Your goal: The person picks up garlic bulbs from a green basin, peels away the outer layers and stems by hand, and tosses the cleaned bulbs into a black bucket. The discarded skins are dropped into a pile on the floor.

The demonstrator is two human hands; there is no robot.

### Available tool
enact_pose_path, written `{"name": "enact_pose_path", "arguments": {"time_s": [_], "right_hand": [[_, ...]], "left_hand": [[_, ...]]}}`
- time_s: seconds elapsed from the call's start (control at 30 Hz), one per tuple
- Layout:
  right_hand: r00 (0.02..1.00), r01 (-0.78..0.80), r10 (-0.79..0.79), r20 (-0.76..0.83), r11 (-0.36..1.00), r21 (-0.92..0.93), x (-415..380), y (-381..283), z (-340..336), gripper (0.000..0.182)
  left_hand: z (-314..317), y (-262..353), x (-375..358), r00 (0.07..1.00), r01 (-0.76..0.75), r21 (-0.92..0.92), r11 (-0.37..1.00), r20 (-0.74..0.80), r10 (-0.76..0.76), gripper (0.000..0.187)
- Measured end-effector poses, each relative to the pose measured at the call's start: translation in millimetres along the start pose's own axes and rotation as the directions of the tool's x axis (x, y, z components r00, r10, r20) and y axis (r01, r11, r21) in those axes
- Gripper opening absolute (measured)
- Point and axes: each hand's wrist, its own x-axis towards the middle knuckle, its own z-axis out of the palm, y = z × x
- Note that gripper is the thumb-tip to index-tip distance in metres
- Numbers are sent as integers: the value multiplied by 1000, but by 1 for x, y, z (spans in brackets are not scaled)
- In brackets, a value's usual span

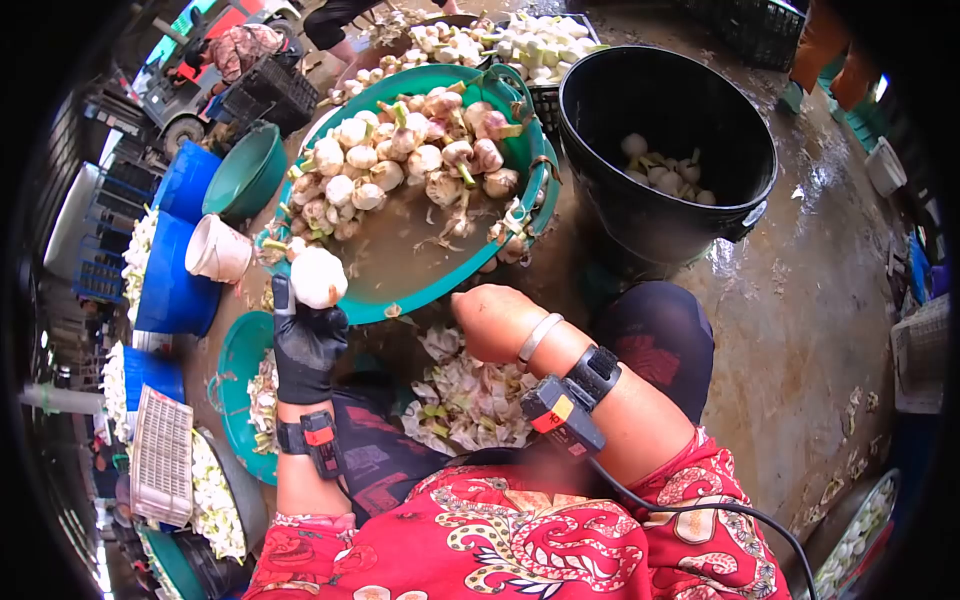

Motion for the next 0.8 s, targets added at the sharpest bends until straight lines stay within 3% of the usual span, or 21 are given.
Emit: {"name": "enact_pose_path", "arguments": {"time_s": [0.03, 0.1, 0.13, 0.17, 0.2, 0.23, 0.3, 0.33, 0.37, 0.43, 0.47, 0.5, 0.53, 0.57, 0.6, 0.63, 0.67, 0.7, 0.77, 0.8], "right_hand": [[995, 47, -38, -91, 994, 101, -2, -3, -3, 17], [967, 81, 51, -250, 866, 493, -1, -23, -10, 24], [970, -21, 174, -168, 752, 658, 2, -32, -16, 45], [968, -26, 183, -173, 755, 656, 4, -40, -14, 45], [903, 194, 82, -421, 796, 573, 6, -49, -12, 54], [771, 389, -34, -635, 815, 429, 7, -55, -12, 63], [736, 488, -159, -658, 798, 353, 12, -52, -5, 75], [735, 407, -89, -672, 851, 332, 9, -51, -5, 68], [727, 394, -89, -681, 866, 309, 7, -46, -11, 68], [699, 352, 307, -646, 639, 684, 2, -36, -33, 63], [638, 383, 399, -659, 577, 721, -5, -24, -59, 61], [591, 461, 360, -722, 584, 669, -18, -17, -91, 66], [504, 121, 252, -826, 927, 356, -30, -2, -119, 73], [466, -288, 173, -868, 957, 36, -41, 16, -138, 77], [558, -345, 255, -790, 937, 59, -54, 17, -157, 62], [666, -262, 369, -649, 929, 260, -65, 30, -174, 43], [695, -229, 427, -579, 894, 385, -81, 11, -198, 26], [748, 88, 410, -522, 718, 690, -99, -6, -212, 15], [827, 433, 96, -553, 519, 737, -126, 2, -239, 9], [900, 407, 44, -433, 269, 873, -128, 19, -238, 8]], "left_hand": [[6, -6, -3, 998, -19, -26, 999, -55, 17, 47], [3, -15, -6, 1000, 18, -85, 996, 4, -18, 49], [4, -21, -6, 1000, 13, -87, 996, -23, -15, 50], [8, -28, -7, 999, 6, -87, 996, -46, -10, 50], [26, -37, -11, 999, 37, -56, 998, -4, -37, 46], [28, -43, -11, 999, 46, -62, 997, 10, -46, 46], [32, -54, -11, 999, 30, 247, 969, -45, -19, 41], [42, -62, -13, 967, -230, 881, 414, 159, 198, 38], [56, -66, -11, 992, -65, 342, 937, -81, 98, 36], [58, -55, -19, 979, -191, 770, 608, 105, 175, 33], [53, -51, -17, 983, -146, 695, 704, 24, 180, 33], [49, -50, -17, 985, -149, 689, 710, 40, 169, 33], [47, -48, -19, 986, -139, 671, 728, 24, 165, 35], [45, -49, -22, 987, -128, 655, 745, 8, 162, 38], [44, -49, -24, 988, -113, 673, 731, -3, 155, 35], [42, -49, -25, 988, -126, 668, 733, 14, 157, 35], [40, -51, -27, 987, -127, 699, 703, 20, 159, 35], [35, -54, -28, 987, -120, 728, 675, 16, 159, 34], [30, -56, -26, 985, -135, 697, 704, 15, 173, 34], [30, -56, -26, 985, -146, 697, 702, 36, 169, 34]]}}
